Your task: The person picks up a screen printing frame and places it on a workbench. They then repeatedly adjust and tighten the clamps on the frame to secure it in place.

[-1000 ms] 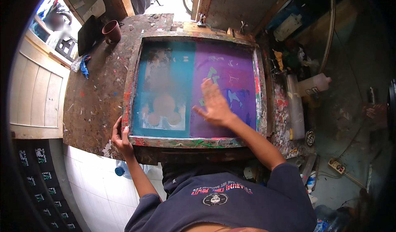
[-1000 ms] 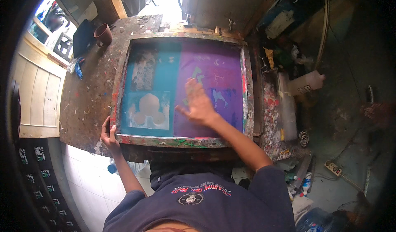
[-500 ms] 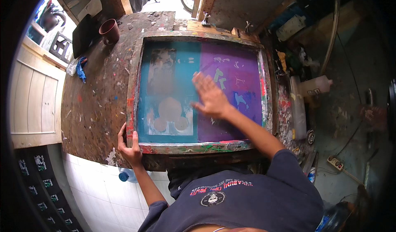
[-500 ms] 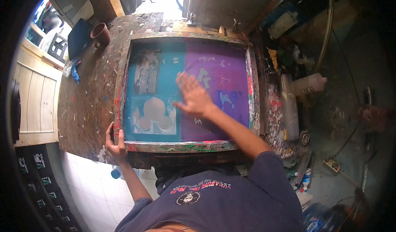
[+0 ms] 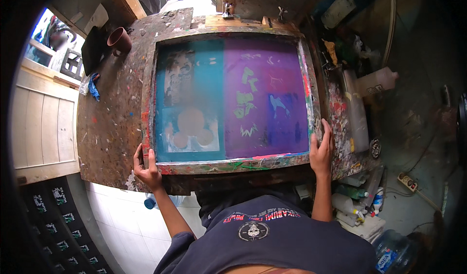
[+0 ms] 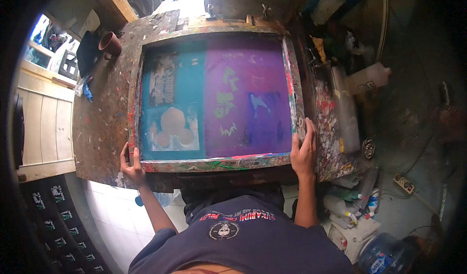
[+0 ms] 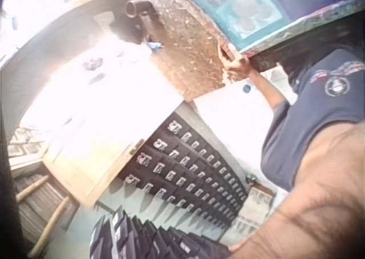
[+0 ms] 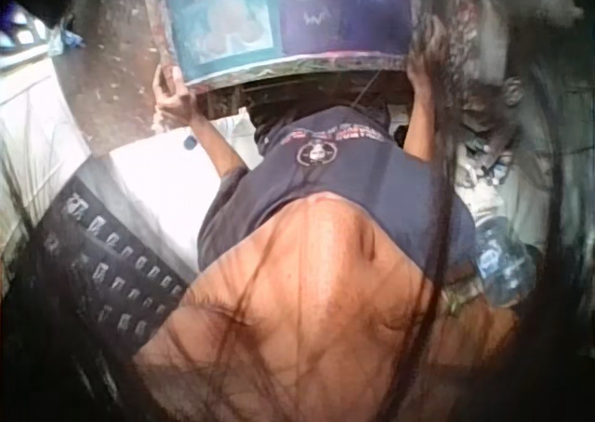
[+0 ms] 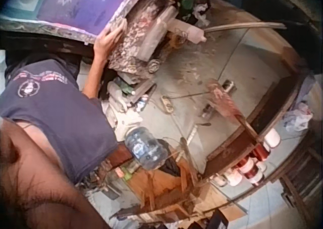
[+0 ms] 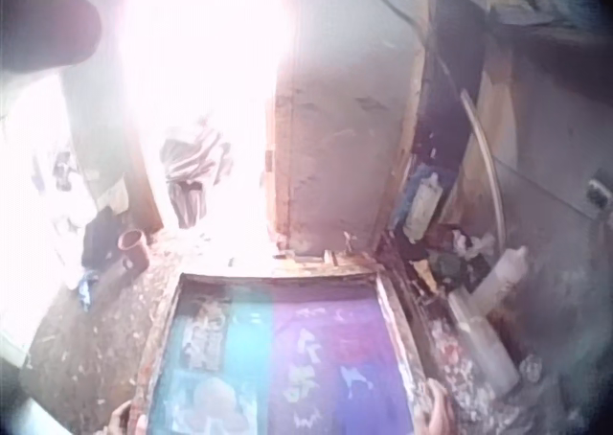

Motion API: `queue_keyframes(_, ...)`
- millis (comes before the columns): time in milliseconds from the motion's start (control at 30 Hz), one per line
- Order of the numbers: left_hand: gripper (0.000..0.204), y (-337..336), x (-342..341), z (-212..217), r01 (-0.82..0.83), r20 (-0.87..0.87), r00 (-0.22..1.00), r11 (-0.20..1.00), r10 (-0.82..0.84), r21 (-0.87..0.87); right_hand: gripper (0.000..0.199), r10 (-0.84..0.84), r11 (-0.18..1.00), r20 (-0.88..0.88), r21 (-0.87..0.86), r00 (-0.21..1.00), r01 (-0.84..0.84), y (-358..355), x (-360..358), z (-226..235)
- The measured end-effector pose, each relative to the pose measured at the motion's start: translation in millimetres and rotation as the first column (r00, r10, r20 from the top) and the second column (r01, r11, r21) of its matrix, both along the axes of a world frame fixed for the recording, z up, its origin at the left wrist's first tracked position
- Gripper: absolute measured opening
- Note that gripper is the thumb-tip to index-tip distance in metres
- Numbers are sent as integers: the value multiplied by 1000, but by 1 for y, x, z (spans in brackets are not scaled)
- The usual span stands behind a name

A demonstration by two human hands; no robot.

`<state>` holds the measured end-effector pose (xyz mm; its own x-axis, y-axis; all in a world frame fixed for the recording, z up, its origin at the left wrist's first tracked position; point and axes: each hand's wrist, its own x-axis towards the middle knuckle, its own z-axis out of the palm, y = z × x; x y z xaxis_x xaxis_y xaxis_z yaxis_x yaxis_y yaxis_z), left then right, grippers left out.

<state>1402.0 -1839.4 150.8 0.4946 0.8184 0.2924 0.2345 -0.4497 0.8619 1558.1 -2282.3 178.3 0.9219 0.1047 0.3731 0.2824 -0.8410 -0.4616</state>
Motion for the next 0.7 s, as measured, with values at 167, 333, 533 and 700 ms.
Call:
queue_keyframes(167,36,-1,-1,-4,-8,4,1000,998,8,-62,63,-80,950,-341,259,937,176,-14,4,-17)
queue_keyframes(333,36,6,-5,-12,22,39,999,998,-20,-55,58,-70,950,-352,263,933,170,-18,6,-20)
queue_keyframes(533,38,23,-10,-26,85,90,993,984,-72,-155,58,-93,949,-350,253,932,190,-14,3,-17)
queue_keyframes(700,36,28,7,30,220,-235,946,975,-222,-35,58,-108,946,-384,243,917,213,-12,5,-14)
